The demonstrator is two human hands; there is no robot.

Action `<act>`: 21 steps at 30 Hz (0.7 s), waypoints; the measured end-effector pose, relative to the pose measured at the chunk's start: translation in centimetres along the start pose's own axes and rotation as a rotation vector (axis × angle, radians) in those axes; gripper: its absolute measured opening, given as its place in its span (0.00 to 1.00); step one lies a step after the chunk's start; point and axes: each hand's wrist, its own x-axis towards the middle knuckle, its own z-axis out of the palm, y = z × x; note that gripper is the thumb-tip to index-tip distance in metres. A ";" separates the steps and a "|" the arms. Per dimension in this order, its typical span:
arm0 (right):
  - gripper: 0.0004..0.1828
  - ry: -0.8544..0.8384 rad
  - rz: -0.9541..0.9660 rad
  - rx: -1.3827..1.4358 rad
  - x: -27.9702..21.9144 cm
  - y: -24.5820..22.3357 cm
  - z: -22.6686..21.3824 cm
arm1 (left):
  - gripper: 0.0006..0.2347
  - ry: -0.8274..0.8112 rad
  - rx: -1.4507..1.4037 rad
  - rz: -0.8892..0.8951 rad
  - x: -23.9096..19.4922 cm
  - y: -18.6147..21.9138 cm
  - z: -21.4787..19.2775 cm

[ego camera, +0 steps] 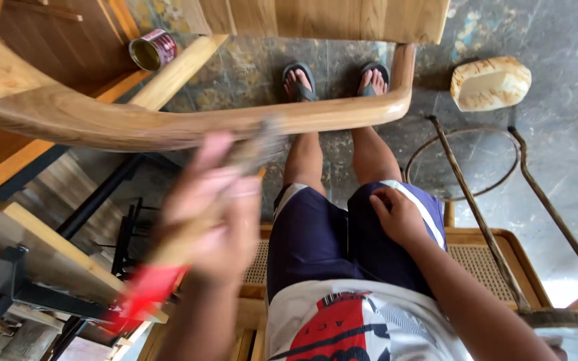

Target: Applying a clear finish or stain to a wooden chair using a paintbrush

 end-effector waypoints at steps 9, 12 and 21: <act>0.15 0.011 -0.045 -0.005 -0.7 0.5 -1.0 | 0.05 0.132 0.425 0.264 -1.4 -1.0 -3.0; 0.16 -0.014 -0.038 0.006 -0.8 -0.2 -0.9 | 0.04 -0.060 0.672 0.240 -2.7 0.2 -1.4; 0.14 0.186 -0.150 0.044 -2.5 1.4 -0.9 | 0.10 -0.195 0.052 0.268 -4.3 5.9 17.6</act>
